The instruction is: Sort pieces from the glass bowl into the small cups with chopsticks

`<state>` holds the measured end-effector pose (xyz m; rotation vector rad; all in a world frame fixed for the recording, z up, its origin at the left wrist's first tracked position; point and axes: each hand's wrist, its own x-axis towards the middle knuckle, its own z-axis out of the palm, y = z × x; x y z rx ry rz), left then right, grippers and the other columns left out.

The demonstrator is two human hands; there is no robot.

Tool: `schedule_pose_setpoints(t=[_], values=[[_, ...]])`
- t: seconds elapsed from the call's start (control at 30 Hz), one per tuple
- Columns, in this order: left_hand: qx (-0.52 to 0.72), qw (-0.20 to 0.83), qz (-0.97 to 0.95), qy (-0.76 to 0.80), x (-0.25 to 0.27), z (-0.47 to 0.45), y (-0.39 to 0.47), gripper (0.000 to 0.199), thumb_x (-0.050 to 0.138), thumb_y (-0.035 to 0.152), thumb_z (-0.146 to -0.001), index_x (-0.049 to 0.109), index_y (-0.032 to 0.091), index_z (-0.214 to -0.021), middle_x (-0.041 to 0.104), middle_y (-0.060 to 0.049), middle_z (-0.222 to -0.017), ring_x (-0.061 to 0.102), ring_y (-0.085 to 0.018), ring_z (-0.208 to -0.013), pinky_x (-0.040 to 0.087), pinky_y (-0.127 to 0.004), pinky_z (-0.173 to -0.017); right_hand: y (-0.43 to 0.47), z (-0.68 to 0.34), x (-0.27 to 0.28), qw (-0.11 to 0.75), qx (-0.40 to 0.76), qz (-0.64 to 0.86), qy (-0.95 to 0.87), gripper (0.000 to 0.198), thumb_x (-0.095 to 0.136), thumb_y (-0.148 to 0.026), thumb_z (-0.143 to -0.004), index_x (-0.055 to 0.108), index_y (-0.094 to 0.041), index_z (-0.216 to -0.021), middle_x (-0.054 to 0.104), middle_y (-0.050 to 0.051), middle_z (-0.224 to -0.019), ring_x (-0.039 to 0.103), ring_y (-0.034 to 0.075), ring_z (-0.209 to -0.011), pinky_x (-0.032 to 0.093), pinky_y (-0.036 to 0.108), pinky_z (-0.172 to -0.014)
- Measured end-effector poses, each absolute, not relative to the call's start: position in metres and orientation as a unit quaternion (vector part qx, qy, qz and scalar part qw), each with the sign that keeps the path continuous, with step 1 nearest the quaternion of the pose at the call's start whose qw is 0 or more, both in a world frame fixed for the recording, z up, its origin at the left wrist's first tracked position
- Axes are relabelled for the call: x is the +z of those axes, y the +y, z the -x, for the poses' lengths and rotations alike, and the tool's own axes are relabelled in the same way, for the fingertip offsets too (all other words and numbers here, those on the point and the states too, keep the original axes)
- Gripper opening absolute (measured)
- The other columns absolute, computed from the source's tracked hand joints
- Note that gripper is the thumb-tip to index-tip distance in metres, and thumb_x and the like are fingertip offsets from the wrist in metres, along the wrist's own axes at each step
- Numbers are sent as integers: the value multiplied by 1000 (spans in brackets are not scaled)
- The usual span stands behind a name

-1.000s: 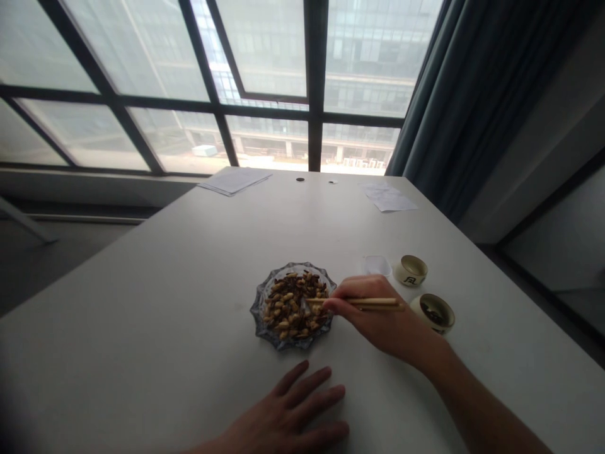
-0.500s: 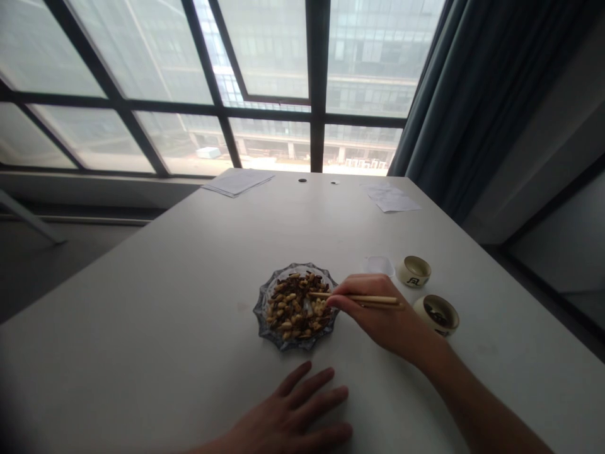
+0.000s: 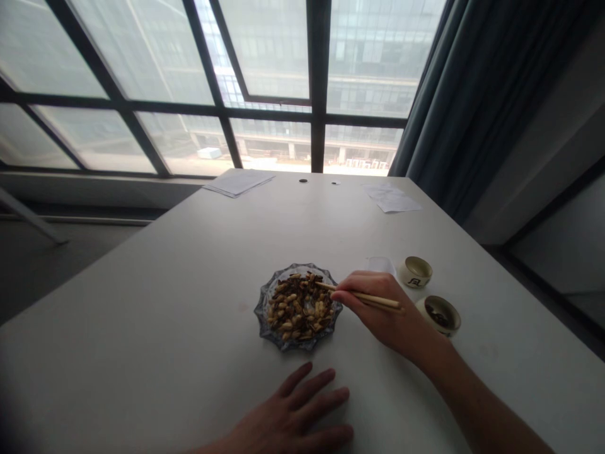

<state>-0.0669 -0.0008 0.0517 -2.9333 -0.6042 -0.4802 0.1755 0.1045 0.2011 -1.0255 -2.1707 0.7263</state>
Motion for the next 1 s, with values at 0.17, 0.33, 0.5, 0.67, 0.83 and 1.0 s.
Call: schedule_pose_setpoints(t=[0.17, 0.33, 0.5, 0.67, 0.83, 1.0], values=[[-152, 54, 967, -197, 55, 68, 0, 43, 54, 37, -109, 52, 35, -151, 42, -1, -164, 41, -31, -149, 35, -52, -122, 102, -171, 199, 322, 257, 384, -826, 19, 67, -35, -101, 78, -22, -93, 78, 2, -89, 70, 16, -78, 49, 26, -72], [-149, 55, 968, -194, 56, 68, 0, 44, 54, 37, -109, 51, 35, -152, 42, -1, -165, 42, -31, -149, 37, -52, -120, 99, -163, 197, 302, 261, 407, -822, 27, 64, -36, -102, 76, -21, -84, 75, 0, -77, 67, 15, -70, 46, 26, -68], [-154, 51, 967, -199, 53, 66, -1, 48, 61, 38, -105, 51, 35, -152, 43, -3, -164, 43, -32, -148, 37, -53, -121, 103, -160, 187, 297, 277, 390, -826, 29, 60, -36, -105, 72, -20, -84, 71, 0, -78, 65, 14, -71, 45, 26, -68], [-154, 53, 967, -196, 54, 66, -1, 47, 60, 38, -106, 50, 35, -152, 42, -3, -165, 43, -31, -148, 38, -53, -120, 105, -158, 179, 300, 290, 393, -819, 30, 60, -38, -104, 74, -20, -86, 73, 0, -80, 66, 15, -74, 46, 26, -69], [-148, 54, 969, -193, 55, 67, 0, 48, 60, 39, -106, 50, 35, -152, 42, -3, -164, 43, -31, -148, 38, -53, -120, 103, -158, 178, 282, 300, 414, -812, 37, 55, -44, -106, 75, -19, -86, 74, 2, -81, 68, 17, -73, 48, 28, -69], [-157, 55, 966, -198, 51, 66, -1, 48, 63, 38, -104, 52, 35, -151, 43, -3, -164, 44, -31, -147, 37, -53, -121, 98, -157, 184, 268, 294, 423, -814, 39, 54, -45, -106, 75, -20, -85, 75, 2, -81, 69, 17, -73, 48, 29, -70]])
